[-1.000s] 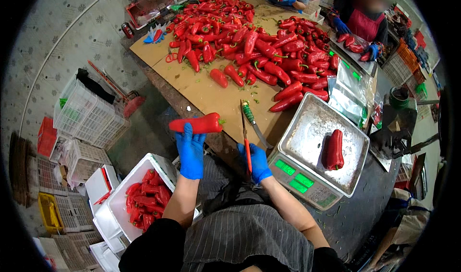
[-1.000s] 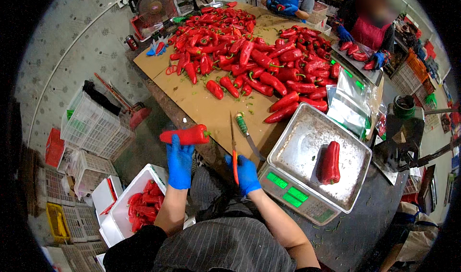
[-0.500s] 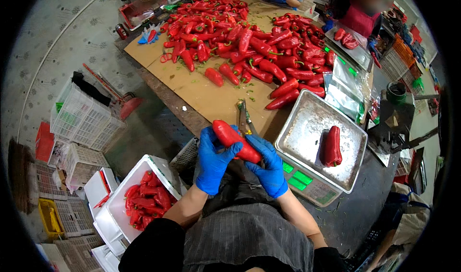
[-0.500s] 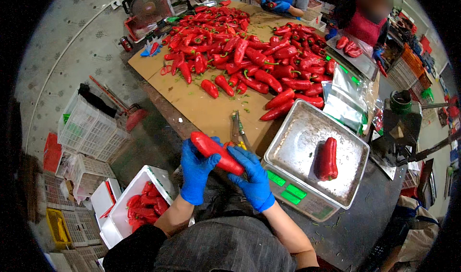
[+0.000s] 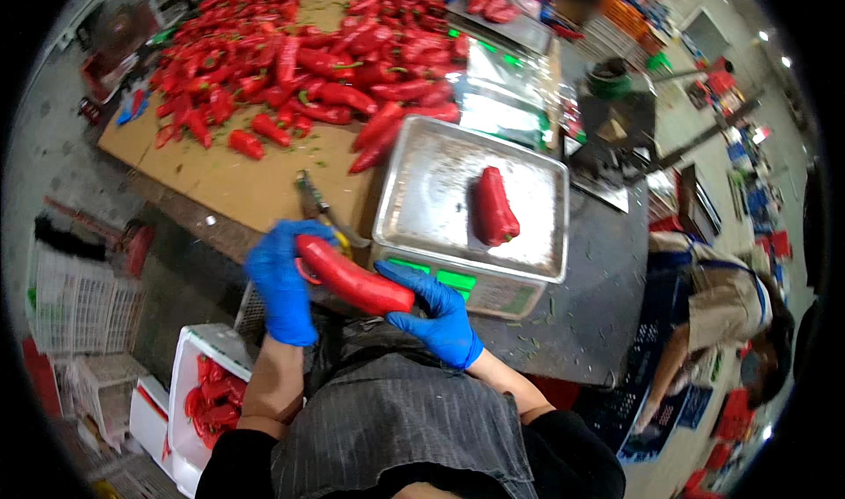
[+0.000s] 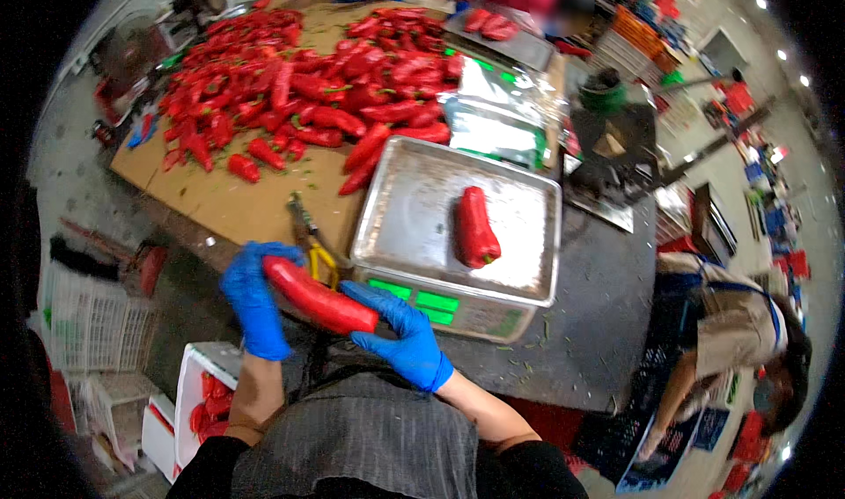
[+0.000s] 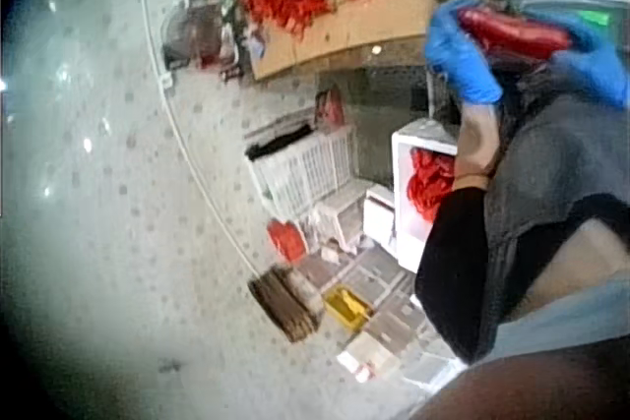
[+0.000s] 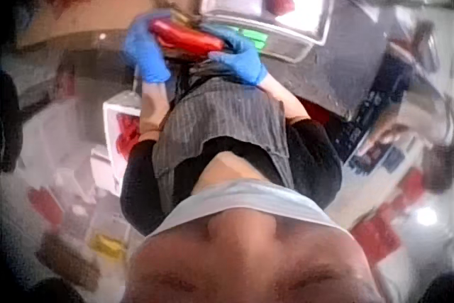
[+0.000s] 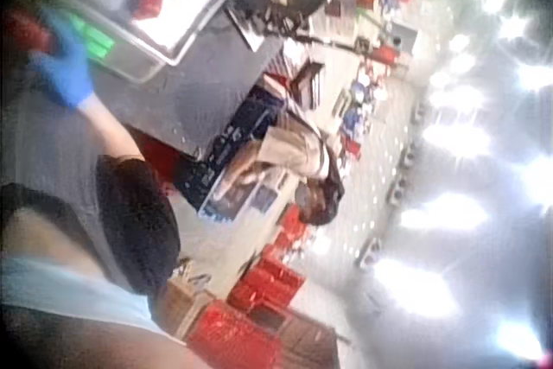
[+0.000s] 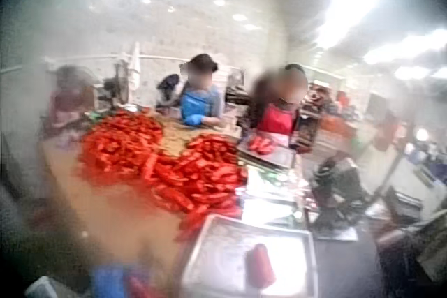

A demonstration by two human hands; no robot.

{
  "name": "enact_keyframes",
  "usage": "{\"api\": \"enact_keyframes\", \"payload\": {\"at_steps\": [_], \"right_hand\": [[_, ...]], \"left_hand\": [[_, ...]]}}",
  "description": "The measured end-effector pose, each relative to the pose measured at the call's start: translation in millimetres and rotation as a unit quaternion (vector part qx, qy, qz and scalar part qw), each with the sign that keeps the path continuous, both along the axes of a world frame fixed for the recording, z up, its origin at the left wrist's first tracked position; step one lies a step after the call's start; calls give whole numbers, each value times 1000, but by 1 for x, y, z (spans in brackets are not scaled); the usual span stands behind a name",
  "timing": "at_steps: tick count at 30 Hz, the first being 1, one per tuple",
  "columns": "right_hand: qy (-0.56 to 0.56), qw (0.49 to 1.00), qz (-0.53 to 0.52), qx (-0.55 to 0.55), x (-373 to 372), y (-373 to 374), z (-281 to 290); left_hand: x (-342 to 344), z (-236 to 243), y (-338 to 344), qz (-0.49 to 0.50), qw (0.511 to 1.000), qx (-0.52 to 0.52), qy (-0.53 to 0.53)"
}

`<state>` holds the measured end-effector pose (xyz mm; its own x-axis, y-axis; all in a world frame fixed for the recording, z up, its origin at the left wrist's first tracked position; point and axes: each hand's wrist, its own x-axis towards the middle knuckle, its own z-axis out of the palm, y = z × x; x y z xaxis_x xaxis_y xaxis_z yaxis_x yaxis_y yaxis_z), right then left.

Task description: The person trims the stems of red peppers using scissors, places them on a digital scale, and packs them into plastic bags. The person works at a table with a large pile of peppers, while other workers are visible in the background performing similar tasks.

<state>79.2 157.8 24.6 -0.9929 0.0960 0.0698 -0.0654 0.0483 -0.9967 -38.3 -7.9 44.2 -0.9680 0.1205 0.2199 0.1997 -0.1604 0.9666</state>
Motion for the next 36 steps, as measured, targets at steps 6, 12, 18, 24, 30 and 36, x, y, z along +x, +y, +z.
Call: {"api": "enact_keyframes", "payload": {"at_steps": [6,12,18,24,30,36], "right_hand": [[94,908,-275,303,-5,51,5],[30,749,-337,570,-20,59,-2],[91,804,-437,393,16,91,18],[80,806,-494,317,32,122,5],[67,808,-472,347,24,123,-17],[-19,876,-412,251,1,122,-20]], "left_hand": [[-17,-25,-21,124,984,60,-111],[-10,-33,-19,53,992,35,-113],[-9,-31,-35,118,989,18,-88],[-20,-23,-32,129,988,31,-82],[-22,-19,13,2,995,25,-101],[-1,-44,107,-186,934,-269,147]]}}
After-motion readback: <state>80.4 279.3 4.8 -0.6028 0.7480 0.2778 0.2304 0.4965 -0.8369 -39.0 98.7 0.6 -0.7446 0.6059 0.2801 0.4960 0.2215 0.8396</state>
